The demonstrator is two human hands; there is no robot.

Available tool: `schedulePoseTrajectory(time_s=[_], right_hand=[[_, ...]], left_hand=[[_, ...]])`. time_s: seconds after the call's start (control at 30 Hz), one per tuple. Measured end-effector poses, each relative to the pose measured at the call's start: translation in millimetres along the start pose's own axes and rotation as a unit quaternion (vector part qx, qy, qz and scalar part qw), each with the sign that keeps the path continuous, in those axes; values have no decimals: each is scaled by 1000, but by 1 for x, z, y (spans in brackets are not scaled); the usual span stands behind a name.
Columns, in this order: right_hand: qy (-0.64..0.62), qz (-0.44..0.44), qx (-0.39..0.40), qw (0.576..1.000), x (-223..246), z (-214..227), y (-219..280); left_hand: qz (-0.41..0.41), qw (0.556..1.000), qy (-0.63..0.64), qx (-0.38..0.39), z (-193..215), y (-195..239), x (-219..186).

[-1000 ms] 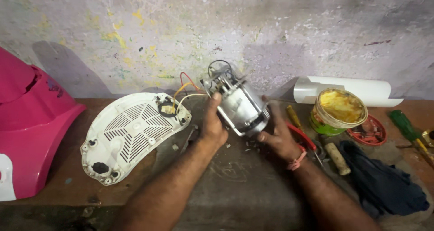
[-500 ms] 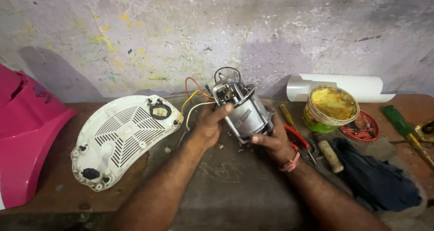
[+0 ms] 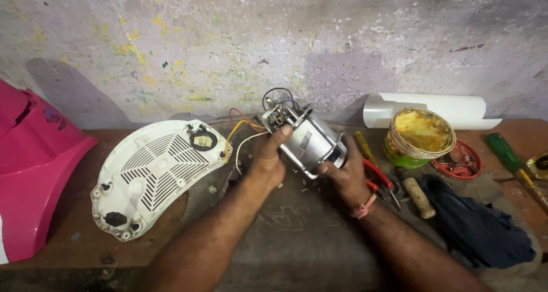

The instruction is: The person cleans and reassembles a mixer motor. They wipe metal motor components with a cloth, apply grease from a tub, and use a screwdriver to probe internal parts before fitting the cylindrical motor housing onto the assembly.

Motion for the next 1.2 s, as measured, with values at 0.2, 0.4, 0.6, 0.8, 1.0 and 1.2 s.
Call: schedulePoseTrajectory(time_s=[0.2, 0.4, 0.6, 0.8, 1.0, 1.2], right_hand=[[22, 45, 35, 998, 14, -17, -3], [5, -56, 39, 998, 10, -14, -3], [-36, -72, 53, 995, 3, -9, -4], [-135, -89, 100, 982, 9, -15, 3], [-65, -52, 51, 995, 12, -13, 0], [-19, -30, 24, 999, 8, -5, 0]], left_hand=[[-11, 999, 16, -45, 3, 0, -3], [-18, 996, 49, -77, 13, -3, -1], [-9, 999, 20, -49, 15, -3, -4], [-30, 999, -28, 11, 0, 4, -14], [8, 1000, -5, -7, 3, 0, -9], [24, 1000, 0, -17, 4, 3, -3]])
Point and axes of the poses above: each hand's wrist, its own y-axis away from the middle knuckle, its own z-axis out of the back of the hand, x = y × z, the point moved 7 cm from there along -y, towards the middle knuckle, and after that the axes turned 9 degrees about y, right-handed, at the moved point
